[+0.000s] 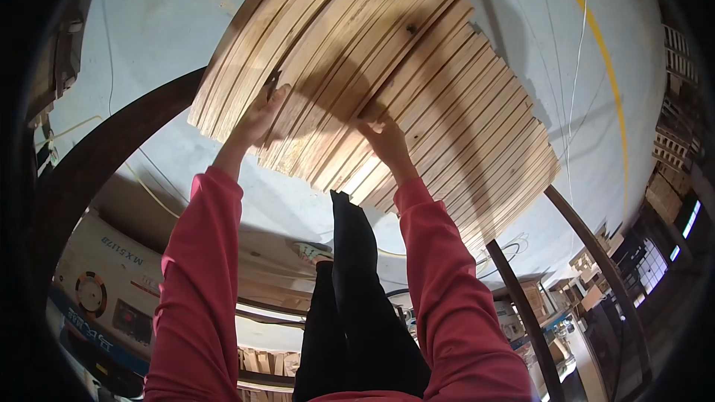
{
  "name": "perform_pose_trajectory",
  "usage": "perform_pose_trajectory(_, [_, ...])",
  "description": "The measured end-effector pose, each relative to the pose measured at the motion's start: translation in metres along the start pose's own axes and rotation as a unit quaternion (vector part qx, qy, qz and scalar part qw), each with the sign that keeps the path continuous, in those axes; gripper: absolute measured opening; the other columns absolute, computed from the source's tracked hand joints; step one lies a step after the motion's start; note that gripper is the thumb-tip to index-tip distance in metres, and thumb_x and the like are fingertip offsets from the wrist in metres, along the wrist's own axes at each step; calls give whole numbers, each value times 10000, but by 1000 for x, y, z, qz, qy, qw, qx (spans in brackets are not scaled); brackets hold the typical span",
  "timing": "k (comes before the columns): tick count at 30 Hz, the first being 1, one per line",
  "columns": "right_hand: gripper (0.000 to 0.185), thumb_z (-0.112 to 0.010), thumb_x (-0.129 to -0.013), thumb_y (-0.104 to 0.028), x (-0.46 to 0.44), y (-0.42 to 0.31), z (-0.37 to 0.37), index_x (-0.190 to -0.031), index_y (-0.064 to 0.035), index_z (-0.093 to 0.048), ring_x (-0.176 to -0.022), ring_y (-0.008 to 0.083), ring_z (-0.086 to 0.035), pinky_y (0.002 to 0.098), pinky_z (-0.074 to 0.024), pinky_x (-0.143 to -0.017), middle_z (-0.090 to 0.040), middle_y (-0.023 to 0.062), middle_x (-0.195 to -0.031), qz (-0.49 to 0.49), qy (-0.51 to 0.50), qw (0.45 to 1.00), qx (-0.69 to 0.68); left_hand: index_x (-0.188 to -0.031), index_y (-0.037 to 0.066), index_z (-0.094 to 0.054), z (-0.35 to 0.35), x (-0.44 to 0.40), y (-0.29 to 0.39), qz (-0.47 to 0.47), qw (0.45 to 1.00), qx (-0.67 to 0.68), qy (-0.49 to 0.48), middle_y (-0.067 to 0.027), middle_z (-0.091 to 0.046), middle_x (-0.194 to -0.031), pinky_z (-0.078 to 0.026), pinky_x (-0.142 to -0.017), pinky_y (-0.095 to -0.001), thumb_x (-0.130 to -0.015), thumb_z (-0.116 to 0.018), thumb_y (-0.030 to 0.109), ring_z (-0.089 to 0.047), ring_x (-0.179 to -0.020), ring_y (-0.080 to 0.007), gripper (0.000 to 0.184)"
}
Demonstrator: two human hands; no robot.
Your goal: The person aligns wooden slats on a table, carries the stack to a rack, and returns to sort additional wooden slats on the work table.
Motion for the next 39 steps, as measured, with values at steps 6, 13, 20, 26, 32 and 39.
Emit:
perform_pose_trajectory(6, [487,-656,-751,-337,-14,-4,8,-984,56,-487,-764,238,-586,292,-483,-650,-569,159,-867,36,122,989,-72,-1172,8,-471,-13,35,-27,-176,950,-200,163,-180,-489,-1176,-438,-853,-359,-884,-477,226,-520,-1016,-311,361])
perform_pose_trajectory(13, [436,-612,-778,-247,-23,-12,0,-1055,61,-473,-814,226,-572,305,-477,-680,-572,157,-914,43,26,986,-162,-1149,1,-469,-49,135,-48,-123,969,-143,161,-182,-529,-1094,-422,-853,-378,-761,-523,33,-519,-986,-325,393])
perform_pose_trajectory(20, [445,-548,-806,-203,18,58,5,-1174,27,-447,-808,231,-563,297,-469,-692,-571,150,-957,73,60,983,-156,-1174,3,-454,-93,240,-83,-48,980,-119,151,-176,-522,-1103,-410,-863,-359,-758,-540,56,-510,-993,-323,428])
perform_pose_trajectory(26, [450,-578,-739,-251,110,155,-25,-1086,32,-536,-869,303,-579,322,-453,-762,-607,178,-966,42,85,992,83,-1167,-5,-459,-138,325,-106,24,995,-25,96,-182,-542,-1067,-418,-837,-352,-778,-541,100,-525,-974,-317,412])
perform_pose_trajectory(32, [451,-513,-730,-354,188,234,-56,-1000,-4,-601,-836,354,-588,384,-466,-724,-632,192,-880,33,-56,959,276,-1136,18,-503,-156,433,-130,43,987,86,132,-136,-601,-995,-461,-734,-336,-775,-568,131,-590,-864,-286,384])
perform_pose_trajectory(39, [419,-470,-731,-440,183,274,-30,-794,-75,-665,-687,324,-595,411,-473,-633,-636,169,-789,308,142,867,364,-1041,4,-562,-186,585,-171,79,920,99,372,-141,-629,-925,-470,-688,-343,-798,-536,228,-597,-807,-321,331])
Point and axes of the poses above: each hand's wrist, its own x-axis away from the middle knuckle, its own z-axis out of the back of the hand, y = z × x, the point moved 1 cm from there along -x, towards the middle knuckle
